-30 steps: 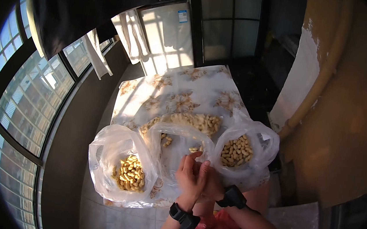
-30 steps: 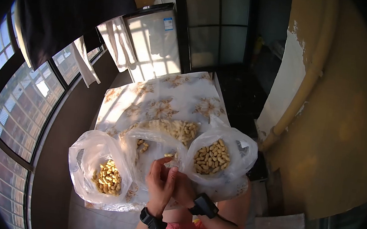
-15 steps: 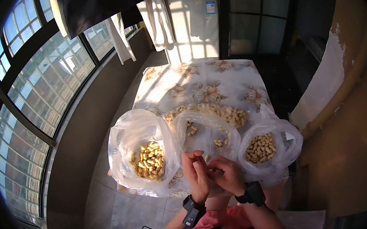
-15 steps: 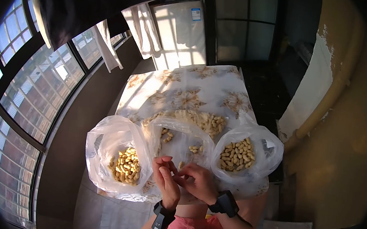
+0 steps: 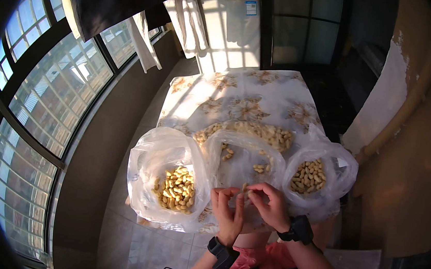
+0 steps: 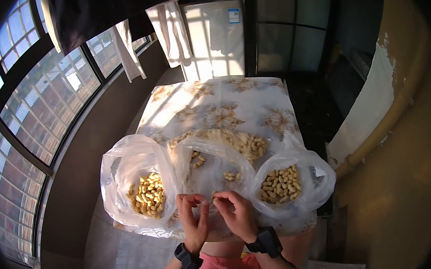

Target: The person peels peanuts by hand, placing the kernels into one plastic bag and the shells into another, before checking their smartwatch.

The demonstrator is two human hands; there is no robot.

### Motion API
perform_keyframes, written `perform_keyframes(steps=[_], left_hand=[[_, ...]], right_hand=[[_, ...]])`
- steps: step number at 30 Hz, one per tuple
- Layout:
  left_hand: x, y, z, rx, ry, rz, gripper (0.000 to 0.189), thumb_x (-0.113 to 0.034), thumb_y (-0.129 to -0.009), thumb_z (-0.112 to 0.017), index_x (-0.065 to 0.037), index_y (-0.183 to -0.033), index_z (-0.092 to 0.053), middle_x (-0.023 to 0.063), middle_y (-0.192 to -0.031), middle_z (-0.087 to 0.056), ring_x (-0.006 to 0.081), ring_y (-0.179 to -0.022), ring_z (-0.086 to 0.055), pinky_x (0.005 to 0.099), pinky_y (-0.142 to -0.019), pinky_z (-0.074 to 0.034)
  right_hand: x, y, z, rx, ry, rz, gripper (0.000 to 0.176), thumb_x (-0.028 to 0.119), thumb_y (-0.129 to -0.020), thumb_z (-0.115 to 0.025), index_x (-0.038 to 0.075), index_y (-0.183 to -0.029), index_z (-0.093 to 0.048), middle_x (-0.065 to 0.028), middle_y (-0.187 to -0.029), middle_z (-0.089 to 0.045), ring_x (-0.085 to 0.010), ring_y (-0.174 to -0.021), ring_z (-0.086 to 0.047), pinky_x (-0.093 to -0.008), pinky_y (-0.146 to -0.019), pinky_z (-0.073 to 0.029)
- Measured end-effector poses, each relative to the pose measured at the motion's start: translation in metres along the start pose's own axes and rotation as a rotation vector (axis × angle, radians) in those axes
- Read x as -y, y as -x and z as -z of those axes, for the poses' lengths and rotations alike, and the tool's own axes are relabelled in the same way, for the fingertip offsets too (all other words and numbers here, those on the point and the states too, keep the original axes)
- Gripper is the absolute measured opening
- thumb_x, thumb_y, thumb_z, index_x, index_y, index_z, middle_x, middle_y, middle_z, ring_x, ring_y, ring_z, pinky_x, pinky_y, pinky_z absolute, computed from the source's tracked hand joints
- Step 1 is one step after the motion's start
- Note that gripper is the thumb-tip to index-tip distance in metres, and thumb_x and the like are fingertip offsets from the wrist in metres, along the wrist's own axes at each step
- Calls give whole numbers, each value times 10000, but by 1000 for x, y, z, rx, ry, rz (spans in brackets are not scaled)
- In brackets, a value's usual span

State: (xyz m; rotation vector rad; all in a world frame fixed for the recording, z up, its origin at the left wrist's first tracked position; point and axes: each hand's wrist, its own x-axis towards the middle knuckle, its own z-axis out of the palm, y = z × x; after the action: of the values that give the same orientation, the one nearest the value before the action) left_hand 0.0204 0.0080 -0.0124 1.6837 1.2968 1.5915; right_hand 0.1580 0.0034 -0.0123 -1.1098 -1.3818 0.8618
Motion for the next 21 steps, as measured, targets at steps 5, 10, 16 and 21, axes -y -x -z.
perform_keyframes(steps=[5, 10, 16, 21], left_hand=[[5, 5, 2, 84, -131, -54, 235, -57, -834, -743, -44, -1036, -625, 112, -975, -498, 257, -902, -539, 359, -790, -457], [4, 3, 0, 101, -156, -58, 270, -58, -804, -761, -48, -1051, -653, 119, -960, -507, 272, -881, -547, 357, -788, -461], [3, 2, 2, 129, -170, -75, 232, -79, -829, -757, -47, -1043, -672, 115, -936, -512, 274, -853, -546, 361, -763, -452], [4, 3, 4, 133, -162, -81, 180, -114, -878, -728, -34, -1024, -662, 118, -930, -522, 278, -852, -545, 363, -757, -449]], right_hand=[[-1, 2, 0, 7, -105, -97, 175, 115, -1003, -613, -6, -1130, -622, -68, -942, -679, -123, -830, -663, -274, -743, -537], [-10, 3, -1, -62, -161, -42, 174, 111, -1009, -607, -18, -1121, -580, -70, -950, -671, -123, -819, -661, -260, -739, -539], [-10, 3, 0, -6, -182, -115, 146, 113, -1001, -622, -11, -1062, -577, -60, -917, -660, -115, -790, -646, -258, -704, -526], [-7, 1, 2, 19, -16, -68, 156, 153, -993, -640, -1, -987, -616, -62, -843, -659, -119, -752, -638, -264, -653, -500]])
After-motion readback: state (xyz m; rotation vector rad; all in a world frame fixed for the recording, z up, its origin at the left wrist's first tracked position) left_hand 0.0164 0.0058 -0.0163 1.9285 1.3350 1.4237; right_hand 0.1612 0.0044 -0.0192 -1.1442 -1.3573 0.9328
